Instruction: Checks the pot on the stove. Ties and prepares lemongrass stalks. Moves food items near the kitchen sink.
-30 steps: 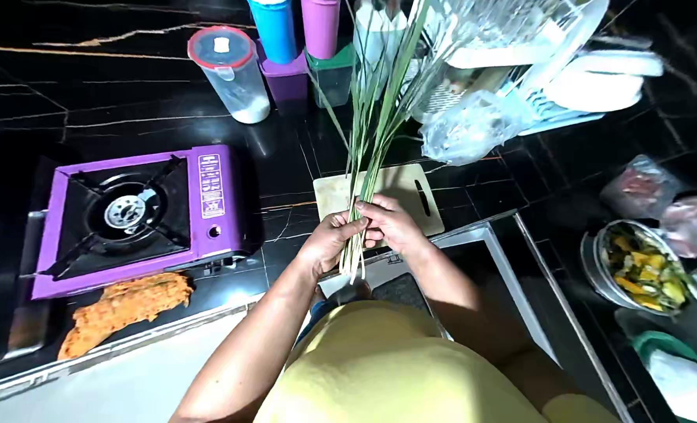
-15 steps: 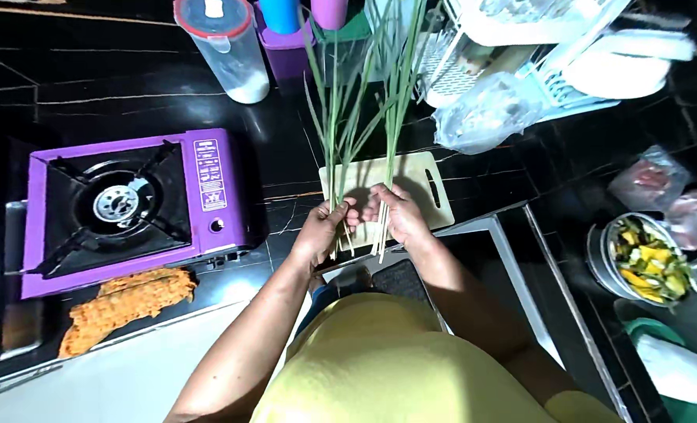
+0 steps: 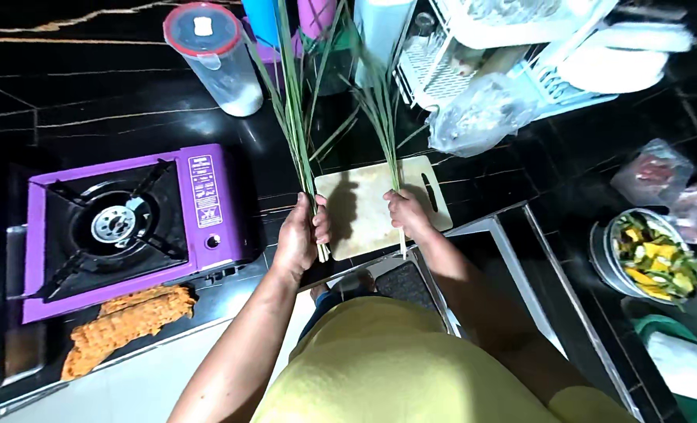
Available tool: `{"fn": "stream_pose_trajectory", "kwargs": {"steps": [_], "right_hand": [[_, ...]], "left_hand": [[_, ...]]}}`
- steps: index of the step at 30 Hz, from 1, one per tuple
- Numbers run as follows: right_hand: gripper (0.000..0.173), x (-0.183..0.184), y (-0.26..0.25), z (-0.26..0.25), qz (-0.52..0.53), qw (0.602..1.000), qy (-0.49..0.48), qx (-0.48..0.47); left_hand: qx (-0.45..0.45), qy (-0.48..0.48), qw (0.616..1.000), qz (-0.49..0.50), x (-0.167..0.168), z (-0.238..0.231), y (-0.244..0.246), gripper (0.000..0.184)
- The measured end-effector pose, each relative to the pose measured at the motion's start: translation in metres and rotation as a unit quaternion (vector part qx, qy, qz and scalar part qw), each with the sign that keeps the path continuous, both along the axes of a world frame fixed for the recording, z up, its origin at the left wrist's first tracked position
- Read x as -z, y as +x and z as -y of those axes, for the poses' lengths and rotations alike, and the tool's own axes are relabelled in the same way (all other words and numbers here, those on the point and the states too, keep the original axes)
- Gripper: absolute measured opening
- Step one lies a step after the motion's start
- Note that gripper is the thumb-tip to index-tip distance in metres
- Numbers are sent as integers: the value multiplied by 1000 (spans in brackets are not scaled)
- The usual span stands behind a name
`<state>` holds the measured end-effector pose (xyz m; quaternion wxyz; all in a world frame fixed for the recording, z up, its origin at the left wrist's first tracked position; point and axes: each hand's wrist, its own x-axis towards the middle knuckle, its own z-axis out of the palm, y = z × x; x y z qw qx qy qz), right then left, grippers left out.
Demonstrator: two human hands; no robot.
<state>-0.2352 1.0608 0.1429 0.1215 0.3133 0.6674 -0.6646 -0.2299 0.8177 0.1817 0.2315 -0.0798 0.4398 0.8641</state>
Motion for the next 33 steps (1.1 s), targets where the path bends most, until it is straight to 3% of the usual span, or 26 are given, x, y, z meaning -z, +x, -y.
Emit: {"fn": "stream_pose_trajectory", "kwargs": {"steps": [5,9,13,22,24,26,28,30,33], "right_hand": [[30,-7,-1,-7,31,982,-186,9],[27,-1,-4,-14,30,975,-218,-20],[25,0,-2,-16,8,981,-191,-40],[31,2,1,-15,-28,995,13,-92],[36,-8,1,-16,-25,977,155,-146],[55,-20,1,-15,-56,933,312,-167],[61,-38,2,-11,-113,897,389,-178],[51,-59,6,-2,-159,909,332,-195],[49,-77,22,27,-213,950,140,-180]], "left_hand": [[-20,-3,1000,-19,-2,1,-4,41],[-18,-59,998,-27,-2,-2,-3,44],[-18,-90,996,-7,-2,-11,1,38],[4,-84,995,-59,-9,-21,12,33],[15,-99,993,-69,-16,-21,12,34],[16,-130,990,-46,-24,-23,10,36],[13,-130,991,-14,-30,-25,7,38],[12,-98,995,7,-32,-26,3,40],[-13,-25,999,28,-41,-32,-5,43]]}}
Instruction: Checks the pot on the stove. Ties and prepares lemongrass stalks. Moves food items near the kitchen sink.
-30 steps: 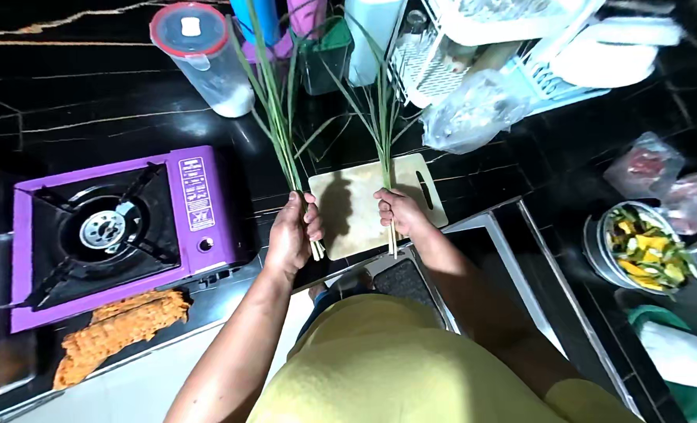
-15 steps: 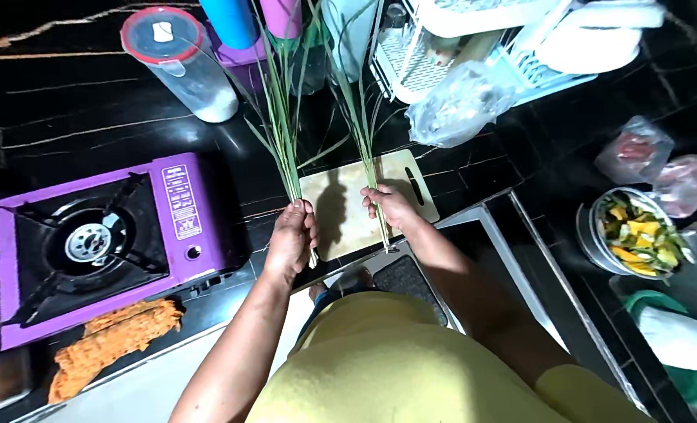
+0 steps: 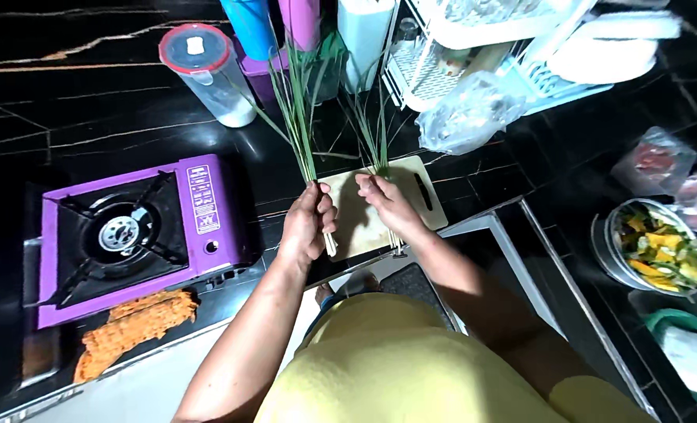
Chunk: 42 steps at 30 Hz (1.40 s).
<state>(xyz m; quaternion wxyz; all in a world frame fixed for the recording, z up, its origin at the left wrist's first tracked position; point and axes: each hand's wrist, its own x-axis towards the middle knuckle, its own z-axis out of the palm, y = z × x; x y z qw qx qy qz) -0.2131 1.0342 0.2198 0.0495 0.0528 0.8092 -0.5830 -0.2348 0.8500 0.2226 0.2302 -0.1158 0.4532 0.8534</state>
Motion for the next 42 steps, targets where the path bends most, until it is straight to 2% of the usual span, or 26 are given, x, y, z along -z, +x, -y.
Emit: {"fn": "stream_pose_trajectory", "kwargs": {"steps": [2,5,7,9,12,14,15,16,17,19,21,23,24,25,27,30,32,33,35,42], "right_hand": [[57,3,14,26,-115,990,-57,50],[57,16,18,57,-314,940,-72,113],[62,18,10,64,-369,917,-73,135],[62,15,4,60,-365,918,-83,134],[58,0,3,40,-350,933,-52,71],[47,-21,-4,19,-413,908,55,-46],[49,-35,-9,10,-443,879,128,-121],[60,-49,-13,4,-458,841,215,-192],[66,-62,-17,0,-459,802,285,-255],[67,-78,-26,-3,-436,739,382,-341],[59,-89,-37,-6,-395,711,445,-374],[29,-104,-48,-12,-300,731,477,-385],[20,-115,-55,-14,-228,742,495,-390],[24,-126,-62,-16,-154,752,501,-400],[30,-133,-71,-21,-86,786,442,-423],[23,-129,-71,-20,-18,843,297,-447],[22,-126,-70,-15,64,862,237,-443],[24,-124,-71,-12,81,865,230,-439],[29,-125,-72,-8,67,859,265,-434],[40,-130,-68,-11,14,840,350,-414]], "left_hand": [[-54,59,997,2,-9,-9,-4,43],[-151,108,982,27,-23,-34,-3,41],[-162,123,978,38,-29,-53,5,39],[-144,123,982,28,-31,-59,7,38],[-59,0,998,-15,-36,-48,10,39],[54,-125,987,-82,-38,-33,14,34],[113,-183,968,-128,-41,-25,15,25],[168,-228,942,-180,-45,-15,15,16],[216,-269,908,-238,-50,-6,12,17],[272,-342,835,-333,-62,10,4,24],[316,-397,768,-391,-72,25,-8,33],[352,-443,713,-414,-80,42,-19,33],[361,-465,691,-420,-83,50,-24,33],[365,-487,670,-426,-86,56,-29,33],[375,-529,615,-448,-90,64,-38,35],[351,-587,523,-509,-87,66,-44,31],[332,-627,470,-525,-83,63,-49,25],[349,-648,454,-502,-87,58,-50,23],[401,-661,443,-453,-97,47,-55,22],[463,-595,509,-415,-107,26,-69,21]]}}
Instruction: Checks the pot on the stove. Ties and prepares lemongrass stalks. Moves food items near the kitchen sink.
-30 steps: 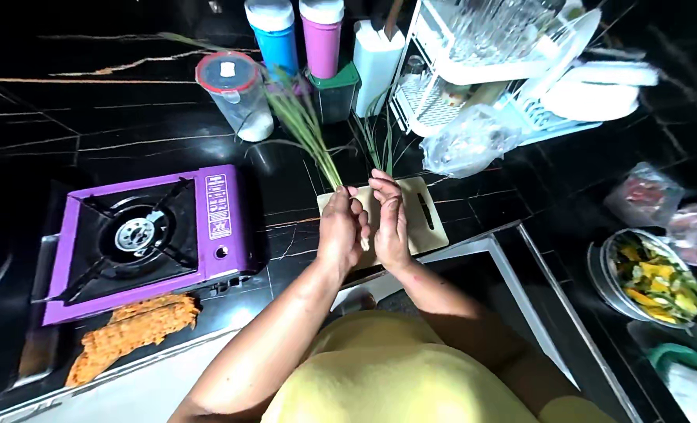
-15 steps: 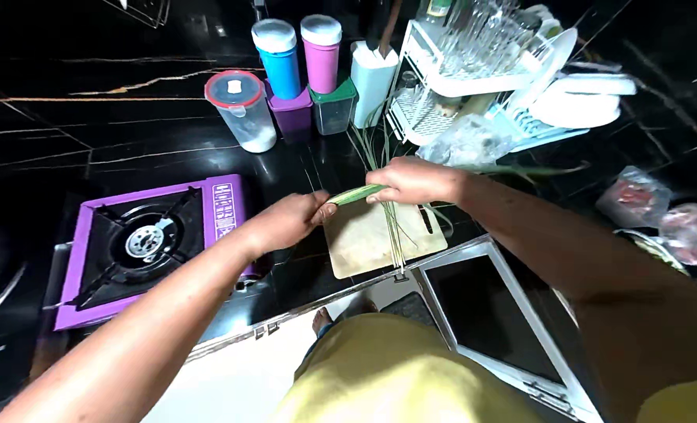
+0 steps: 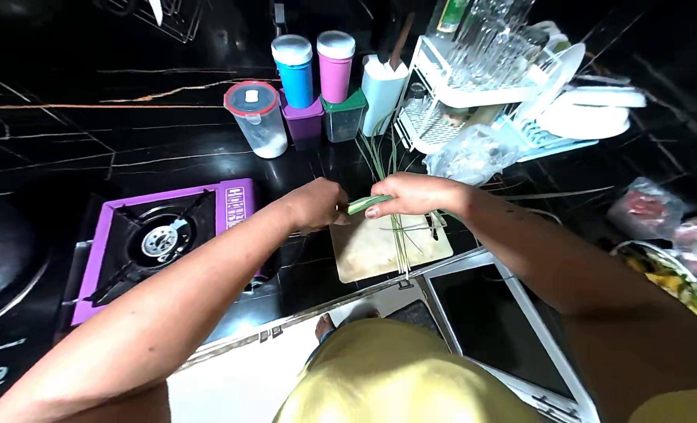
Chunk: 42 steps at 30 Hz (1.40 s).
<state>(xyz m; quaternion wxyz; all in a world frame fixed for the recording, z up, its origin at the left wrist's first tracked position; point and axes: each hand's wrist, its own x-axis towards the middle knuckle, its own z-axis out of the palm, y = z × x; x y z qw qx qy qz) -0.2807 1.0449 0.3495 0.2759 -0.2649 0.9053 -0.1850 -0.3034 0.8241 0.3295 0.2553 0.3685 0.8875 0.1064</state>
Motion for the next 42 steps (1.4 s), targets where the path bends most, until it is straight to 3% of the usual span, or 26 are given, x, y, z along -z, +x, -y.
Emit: {"fn": "stream_pose_trajectory", "kwargs": {"steps": [4,7,9,11,13,15,19,21,25,28,30,32,33,35,37,38,40,42], "right_hand": [[44,-4,10,-2,-32,997,54,34],[46,-2,19,3,-81,986,75,123],[45,6,27,9,-99,973,8,208],[37,24,35,14,-102,938,-154,294],[33,42,45,25,-80,871,-328,356],[33,56,51,38,-72,813,-441,373],[27,77,54,58,-220,793,-465,327],[25,86,47,54,-338,795,-419,279],[27,82,32,18,-492,806,-282,168],[23,55,22,-13,-546,811,-205,55],[20,36,14,-23,-548,827,-123,-9],[29,20,13,-20,-467,884,-35,5],[32,12,15,-14,-408,912,10,35],[35,-2,16,3,-291,947,50,124],[36,-5,18,18,-210,950,-34,228],[34,-1,21,25,-167,938,-119,279],[34,20,30,45,-85,873,-318,361],[33,43,46,67,-52,809,-434,393]], "left_hand": [[24,26,999,-8,8,-13,1,17],[-32,63,995,-68,16,-22,-10,18],[-90,121,982,-111,17,-27,-22,18],[-154,210,958,-121,13,-32,-32,16],[-228,323,916,-65,8,-38,-36,15],[-275,461,843,32,4,-47,-35,14],[-287,625,702,186,-12,-56,-22,16],[-285,650,664,233,-23,-53,-14,16],[-236,648,679,253,-34,-33,5,18],[-147,608,747,225,-33,-8,13,21],[-92,546,825,113,-33,5,14,18],[-70,443,892,-53,-32,11,14,14],[-72,397,906,-132,-29,9,15,14],[-97,345,902,-241,-19,1,15,15],[-162,338,876,-302,-6,-9,11,17],[-198,358,857,-313,2,-14,9,17],[-276,426,814,-284,16,-25,7,19],[-357,528,754,-158,26,-37,8,21]]}}
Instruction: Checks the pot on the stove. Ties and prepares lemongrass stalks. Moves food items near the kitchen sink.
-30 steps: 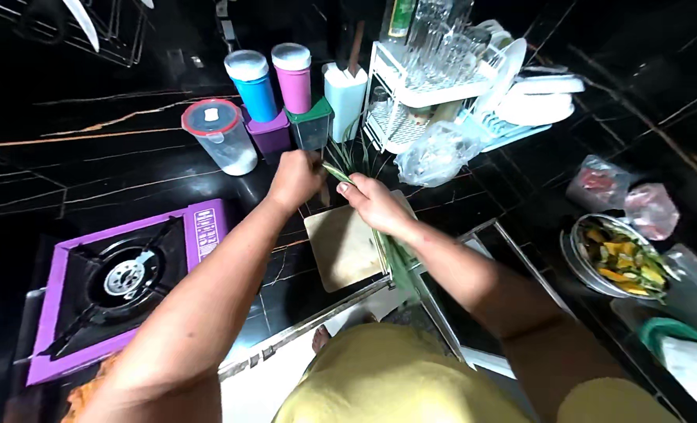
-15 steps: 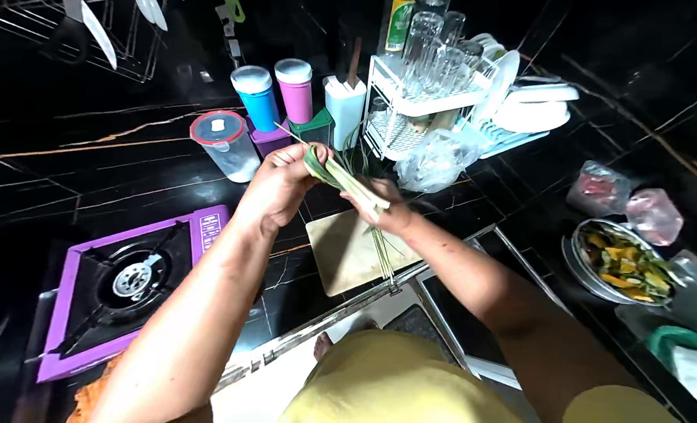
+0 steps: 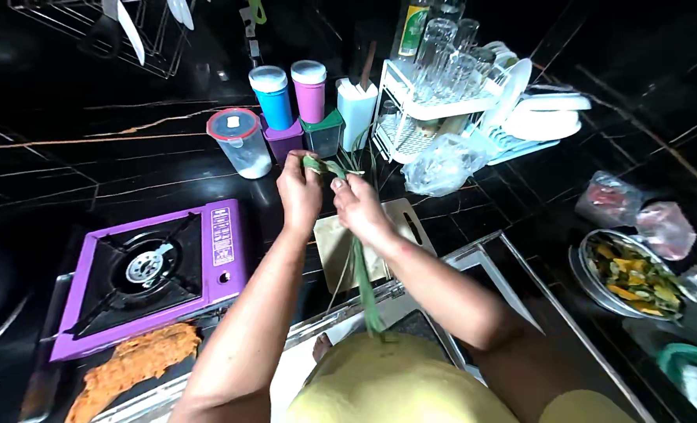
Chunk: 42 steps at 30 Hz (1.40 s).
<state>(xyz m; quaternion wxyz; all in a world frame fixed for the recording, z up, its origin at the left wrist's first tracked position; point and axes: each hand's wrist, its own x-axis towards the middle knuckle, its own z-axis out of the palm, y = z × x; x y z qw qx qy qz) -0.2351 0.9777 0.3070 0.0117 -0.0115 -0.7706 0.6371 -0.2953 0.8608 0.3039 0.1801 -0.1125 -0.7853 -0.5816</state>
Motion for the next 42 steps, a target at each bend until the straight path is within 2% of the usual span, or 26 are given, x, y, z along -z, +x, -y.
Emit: {"fn": "stream_pose_trajectory", "kwargs": {"steps": [1,3,5,8,10,11,12,13,15,17,19,21,22,23,24,25,27,29,31,32,33,34,35,38,40,42], "right_hand": [[30,11,5,7,-30,1000,-4,8],[24,35,7,9,-157,983,92,22],[23,52,-1,-7,-304,921,242,35],[18,47,-21,-51,-443,816,370,-3],[13,34,-40,-73,-525,743,413,-33],[11,26,-46,-79,-539,717,440,-49],[11,17,-47,-82,-521,710,470,-68],[12,7,-44,-83,-468,719,506,-88],[18,-14,-35,-77,-269,768,568,-121],[26,-31,-29,-63,-64,827,544,-127],[29,-31,-22,-51,23,908,403,-110],[26,-14,-4,-37,58,981,163,-86],[22,-3,4,-27,69,995,34,-70],[20,8,11,-18,65,994,-63,-56],[20,19,17,-11,46,991,-116,-53],[20,30,20,-8,17,990,-121,-63],[19,51,17,-13,-101,991,-22,-81],[21,59,8,-34,-246,952,165,-76],[21,53,-6,-59,-312,897,298,-97],[18,46,-15,-69,-374,848,357,-116],[16,38,-25,-76,-438,782,418,-146],[15,28,-33,-81,-464,735,460,-182],[14,15,-38,-82,-441,711,503,-219],[9,-31,-40,-71,-183,708,610,-304],[14,-52,-44,-60,-32,717,634,-290],[24,-63,-44,-56,42,744,618,-252]], "left_hand": [[18,105,993,57,2,-4,1,19],[55,269,948,158,-4,-7,6,15],[118,339,906,224,-14,2,13,18],[268,315,885,214,-20,22,30,24],[352,233,892,163,-20,35,33,20],[374,175,902,125,-21,39,31,18],[373,98,919,79,-23,43,26,17],[348,8,937,30,-26,45,23,15],[241,-156,957,-48,-28,44,22,16],[138,-226,957,-119,-20,35,21,14],[57,-224,959,-164,-4,25,17,15],[15,-158,974,-161,11,17,13,17],[14,-92,987,-134,16,12,12,18],[29,-5,996,-89,18,8,13,17],[59,103,992,-32,18,4,15,14],[92,202,975,30,15,0,17,10],[157,308,925,157,7,2,26,16],[260,315,885,224,3,11,30,22],[371,267,860,225,3,18,28,20],[410,221,859,211,3,20,26,16],[432,170,864,194,2,23,24,14],[441,116,873,174,1,25,21,13],[438,56,885,150,-2,25,19,13],[394,-139,905,75,-1,17,20,11],[319,-243,916,5,11,10,20,13],[219,-280,934,-26,29,4,15,16]]}}
